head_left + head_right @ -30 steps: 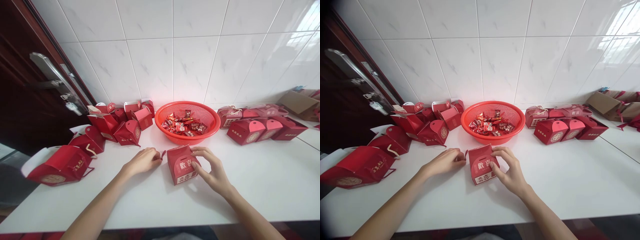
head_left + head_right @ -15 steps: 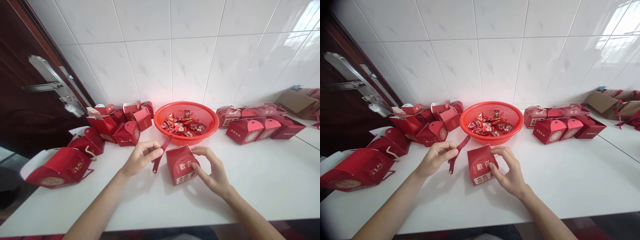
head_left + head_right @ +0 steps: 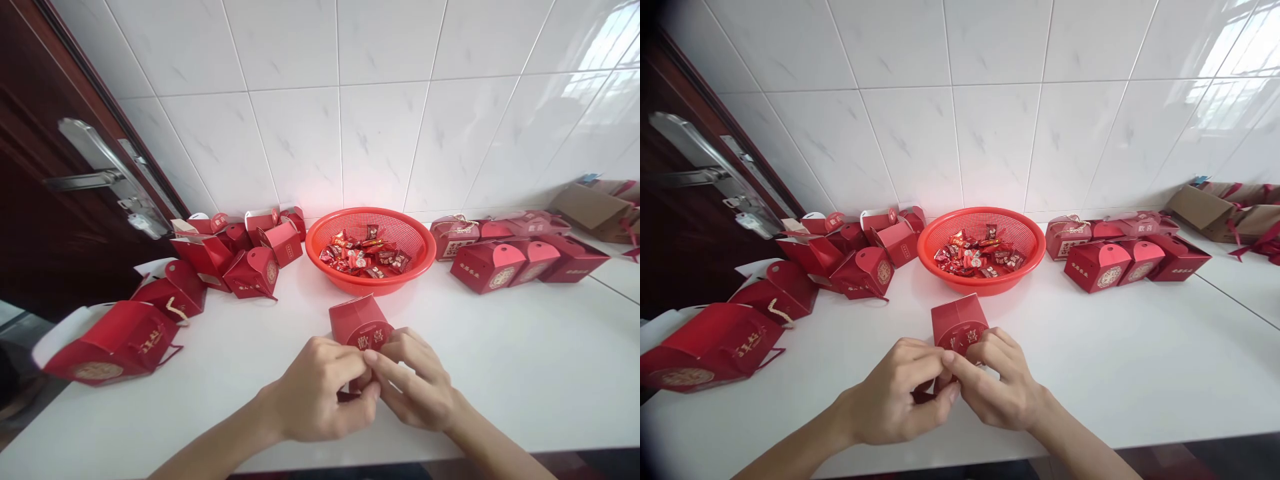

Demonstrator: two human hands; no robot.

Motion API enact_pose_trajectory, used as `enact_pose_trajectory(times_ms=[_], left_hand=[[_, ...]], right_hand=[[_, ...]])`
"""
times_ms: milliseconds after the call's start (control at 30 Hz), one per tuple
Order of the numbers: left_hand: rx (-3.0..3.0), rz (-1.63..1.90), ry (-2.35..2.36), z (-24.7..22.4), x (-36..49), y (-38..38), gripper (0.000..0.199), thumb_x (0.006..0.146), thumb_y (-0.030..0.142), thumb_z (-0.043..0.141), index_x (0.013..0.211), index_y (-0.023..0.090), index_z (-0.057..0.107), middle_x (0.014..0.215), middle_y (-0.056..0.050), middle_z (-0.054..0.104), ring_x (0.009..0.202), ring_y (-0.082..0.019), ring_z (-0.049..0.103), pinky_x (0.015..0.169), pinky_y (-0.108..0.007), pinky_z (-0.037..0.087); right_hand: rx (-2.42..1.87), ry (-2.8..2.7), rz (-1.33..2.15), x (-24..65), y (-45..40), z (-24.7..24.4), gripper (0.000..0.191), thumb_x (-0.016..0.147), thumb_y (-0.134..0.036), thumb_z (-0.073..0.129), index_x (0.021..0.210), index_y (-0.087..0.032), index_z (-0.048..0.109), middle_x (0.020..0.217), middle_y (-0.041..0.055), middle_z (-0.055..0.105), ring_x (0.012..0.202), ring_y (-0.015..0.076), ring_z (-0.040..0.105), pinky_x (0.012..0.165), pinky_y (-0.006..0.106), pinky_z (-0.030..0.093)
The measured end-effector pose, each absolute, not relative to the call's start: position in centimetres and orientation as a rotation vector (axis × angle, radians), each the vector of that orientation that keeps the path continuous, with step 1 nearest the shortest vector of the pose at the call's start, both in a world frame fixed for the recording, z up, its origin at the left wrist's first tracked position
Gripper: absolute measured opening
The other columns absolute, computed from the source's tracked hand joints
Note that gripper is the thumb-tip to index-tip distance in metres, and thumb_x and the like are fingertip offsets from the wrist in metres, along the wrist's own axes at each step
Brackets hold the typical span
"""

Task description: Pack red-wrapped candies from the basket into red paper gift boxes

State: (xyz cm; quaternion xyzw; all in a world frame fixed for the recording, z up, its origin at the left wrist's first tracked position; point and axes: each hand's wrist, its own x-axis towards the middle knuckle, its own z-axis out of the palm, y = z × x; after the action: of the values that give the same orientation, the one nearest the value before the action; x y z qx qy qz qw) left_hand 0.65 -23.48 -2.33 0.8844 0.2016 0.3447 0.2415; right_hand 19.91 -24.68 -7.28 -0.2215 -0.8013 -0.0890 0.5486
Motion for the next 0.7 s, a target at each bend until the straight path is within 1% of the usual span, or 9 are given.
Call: enact_pose_trajectory(times_ms=[133,200,267,333,400,467,567,633,700], left_hand=[[2.275,0.772,0.648,-1.7,0.7,-23.8,0.027,0.085,0.016,0.061,0.067,0.020,0.040,0.057,0.007,0.043,0.051,-0.006,0.036,0.051,-0.020,0.032],[2.170,0.684,0.688,-1.3,0.7,-23.8,0.026,0.086,0.020,0.062,0.067,0.019,0.045,0.058,0.007,0.045,0.052,-0.006,0.038,0.051,-0.019,0.033],[2.064,0.613,0.711,-0.9,0.6,-23.7,0.024,0.086,0.023,0.063,0.068,0.019,0.048,0.060,0.006,0.047,0.052,-0.007,0.039,0.050,-0.018,0.034],[1.973,0.558,0.729,-0.6,0.6,-23.5,0.025,0.087,0.026,0.062,0.067,0.019,0.049,0.059,0.006,0.046,0.053,-0.007,0.039,0.050,-0.019,0.034],[1.915,0.518,0.756,-0.5,0.5,-23.3,0.028,0.088,0.030,0.062,0.066,0.018,0.051,0.059,0.005,0.045,0.055,-0.008,0.038,0.051,-0.020,0.033],[1.871,0.495,0.776,-0.3,0.4,-23.0,0.029,0.088,0.035,0.065,0.067,0.017,0.056,0.060,0.004,0.047,0.058,-0.009,0.040,0.053,-0.022,0.034],[1.808,0.495,0.756,-0.1,-0.2,-22.7,0.018,0.083,0.035,0.072,0.084,0.016,0.069,0.071,0.001,0.061,0.064,-0.011,0.049,0.057,-0.022,0.040],[1.797,0.536,0.736,0.0,-0.8,-22.5,0.020,0.081,0.030,0.075,0.096,0.018,0.074,0.082,-0.001,0.069,0.070,-0.013,0.056,0.064,-0.023,0.046],[1.781,0.620,0.748,0.1,-1.2,-22.2,0.023,0.082,0.027,0.075,0.103,0.019,0.075,0.089,-0.003,0.073,0.076,-0.014,0.061,0.072,-0.025,0.050]], right_hand=[[-0.542,-1.904,-0.156,19.9,-24.6,-7.4,0.034,0.090,-0.002,0.058,0.122,-0.013,0.062,0.081,0.0087,0.068,0.069,0.0180,0.058,0.060,0.033,0.049],[-0.541,-1.891,-0.146,19.9,-24.6,-7.4,0.027,0.093,-0.006,0.057,0.119,-0.013,0.061,0.082,0.0097,0.069,0.070,0.0181,0.059,0.060,0.033,0.050],[-0.535,-1.865,-0.158,19.9,-24.6,-7.5,0.030,0.095,-0.009,0.057,0.124,-0.012,0.058,0.084,0.0104,0.070,0.071,0.0184,0.060,0.060,0.033,0.051],[-0.538,-1.866,-0.182,19.8,-24.6,-7.6,0.034,0.094,-0.009,0.057,0.128,-0.013,0.057,0.085,0.0097,0.069,0.070,0.0180,0.061,0.060,0.033,0.052],[-0.549,-1.885,-0.196,19.9,-24.6,-7.7,0.033,0.092,-0.006,0.056,0.124,-0.015,0.059,0.082,0.0087,0.068,0.068,0.0174,0.059,0.059,0.033,0.050],[-0.556,-1.902,-0.185,19.9,-24.6,-7.7,0.029,0.091,-0.004,0.057,0.117,-0.015,0.061,0.080,0.0086,0.068,0.067,0.0174,0.058,0.059,0.033,0.050],[-0.579,-1.880,-0.153,20.0,-24.6,-7.5,0.026,0.088,-0.001,0.060,0.109,-0.015,0.061,0.079,0.0083,0.068,0.067,0.0172,0.059,0.060,0.033,0.051],[-0.610,-1.842,-0.140,20.1,-24.6,-7.2,0.026,0.086,0.002,0.061,0.105,-0.016,0.059,0.078,0.0074,0.067,0.067,0.0166,0.058,0.060,0.032,0.051],[-0.641,-1.812,-0.138,20.0,-24.6,-7.0,0.025,0.086,0.002,0.062,0.102,-0.017,0.058,0.077,0.0070,0.067,0.067,0.0164,0.057,0.059,0.032,0.050]])
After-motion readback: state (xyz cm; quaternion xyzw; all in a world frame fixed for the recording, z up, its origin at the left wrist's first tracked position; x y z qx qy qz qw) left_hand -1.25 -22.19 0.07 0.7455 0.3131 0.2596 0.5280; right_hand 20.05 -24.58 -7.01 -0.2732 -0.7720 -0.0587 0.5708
